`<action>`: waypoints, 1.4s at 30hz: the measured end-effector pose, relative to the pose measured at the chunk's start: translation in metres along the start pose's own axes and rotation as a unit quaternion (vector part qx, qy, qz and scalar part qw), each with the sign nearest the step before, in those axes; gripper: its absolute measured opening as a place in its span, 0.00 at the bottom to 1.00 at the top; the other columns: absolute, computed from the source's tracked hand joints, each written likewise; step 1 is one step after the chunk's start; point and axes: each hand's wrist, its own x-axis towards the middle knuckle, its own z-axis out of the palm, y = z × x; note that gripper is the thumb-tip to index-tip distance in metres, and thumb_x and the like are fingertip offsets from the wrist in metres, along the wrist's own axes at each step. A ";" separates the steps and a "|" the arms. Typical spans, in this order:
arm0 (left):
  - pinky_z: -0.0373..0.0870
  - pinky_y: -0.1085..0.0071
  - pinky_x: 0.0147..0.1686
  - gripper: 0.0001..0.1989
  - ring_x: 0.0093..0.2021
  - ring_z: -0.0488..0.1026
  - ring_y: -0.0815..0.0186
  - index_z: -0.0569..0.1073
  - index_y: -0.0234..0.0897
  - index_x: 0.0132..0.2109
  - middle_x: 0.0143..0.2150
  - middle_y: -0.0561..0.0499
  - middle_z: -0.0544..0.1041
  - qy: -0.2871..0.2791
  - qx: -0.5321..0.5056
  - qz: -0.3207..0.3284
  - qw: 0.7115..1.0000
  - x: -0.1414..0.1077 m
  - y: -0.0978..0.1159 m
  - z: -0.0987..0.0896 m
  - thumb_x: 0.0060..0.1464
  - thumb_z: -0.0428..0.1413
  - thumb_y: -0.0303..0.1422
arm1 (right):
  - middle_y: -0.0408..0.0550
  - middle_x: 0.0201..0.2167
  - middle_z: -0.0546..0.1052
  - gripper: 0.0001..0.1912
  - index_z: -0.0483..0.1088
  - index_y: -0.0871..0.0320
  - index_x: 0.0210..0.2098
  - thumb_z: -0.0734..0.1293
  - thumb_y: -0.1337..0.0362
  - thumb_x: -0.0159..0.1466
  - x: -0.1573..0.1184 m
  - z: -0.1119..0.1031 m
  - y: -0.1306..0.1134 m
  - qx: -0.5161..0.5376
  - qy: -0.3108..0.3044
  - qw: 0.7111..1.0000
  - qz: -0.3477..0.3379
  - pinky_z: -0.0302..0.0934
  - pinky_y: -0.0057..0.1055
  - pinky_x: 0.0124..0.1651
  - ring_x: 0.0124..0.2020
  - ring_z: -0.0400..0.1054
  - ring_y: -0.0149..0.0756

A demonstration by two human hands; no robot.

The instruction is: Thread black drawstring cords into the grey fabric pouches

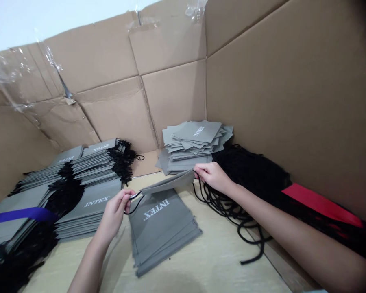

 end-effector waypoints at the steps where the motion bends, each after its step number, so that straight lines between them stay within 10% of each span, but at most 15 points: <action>1: 0.57 0.76 0.21 0.17 0.19 0.60 0.69 0.69 0.36 0.38 0.19 0.57 0.62 0.003 0.014 0.005 1.000 0.000 0.000 -0.001 0.56 0.44 0.43 | 0.40 0.13 0.64 0.19 0.63 0.59 0.19 0.55 0.60 0.63 0.000 0.001 0.001 0.006 -0.004 1.000 0.005 0.45 0.25 0.25 0.18 0.56 0.28; 8: 0.65 0.73 0.36 0.11 0.35 0.72 0.63 0.70 0.40 0.38 0.35 0.50 0.75 0.021 0.204 0.103 0.973 -0.005 -0.002 -0.003 0.56 0.47 0.40 | 0.41 0.14 0.65 0.21 0.64 0.60 0.20 0.53 0.57 0.64 0.001 0.000 -0.001 0.031 -0.065 0.996 0.051 0.48 0.25 0.25 0.18 0.59 0.29; 17: 0.64 0.74 0.29 0.12 0.29 0.73 0.65 0.67 0.40 0.38 0.30 0.51 0.75 0.035 0.294 0.108 0.949 -0.006 -0.005 0.000 0.60 0.41 0.38 | 0.41 0.18 0.67 0.17 0.67 0.57 0.27 0.56 0.53 0.63 -0.001 0.003 -0.013 -0.028 -0.066 0.996 0.048 0.48 0.25 0.26 0.21 0.59 0.31; 30: 0.59 0.78 0.21 0.11 0.19 0.62 0.72 0.61 0.39 0.35 0.21 0.57 0.64 0.162 0.064 0.046 0.984 -0.011 -0.001 0.012 0.59 0.41 0.40 | 0.43 0.18 0.69 0.19 0.65 0.61 0.21 0.58 0.56 0.62 -0.005 0.011 -0.025 0.094 -0.287 0.953 0.006 0.51 0.23 0.24 0.20 0.60 0.28; 37: 0.46 0.83 0.14 0.14 0.13 0.53 0.78 0.60 0.39 0.34 0.19 0.59 0.63 0.151 -0.300 -0.020 0.942 -0.003 0.005 0.014 0.55 0.47 0.45 | 0.41 0.15 0.64 0.24 0.65 0.61 0.19 0.55 0.52 0.63 -0.009 0.021 -0.026 0.166 -0.266 0.949 0.034 0.49 0.24 0.22 0.18 0.55 0.27; 42: 0.44 0.82 0.14 0.16 0.14 0.51 0.77 0.62 0.37 0.31 0.16 0.60 0.59 0.098 -0.249 -0.048 0.962 -0.004 0.001 0.010 0.52 0.50 0.47 | 0.39 0.13 0.61 0.24 0.58 0.59 0.15 0.56 0.51 0.62 -0.010 0.025 -0.020 0.184 -0.207 0.960 0.026 0.46 0.25 0.21 0.17 0.52 0.27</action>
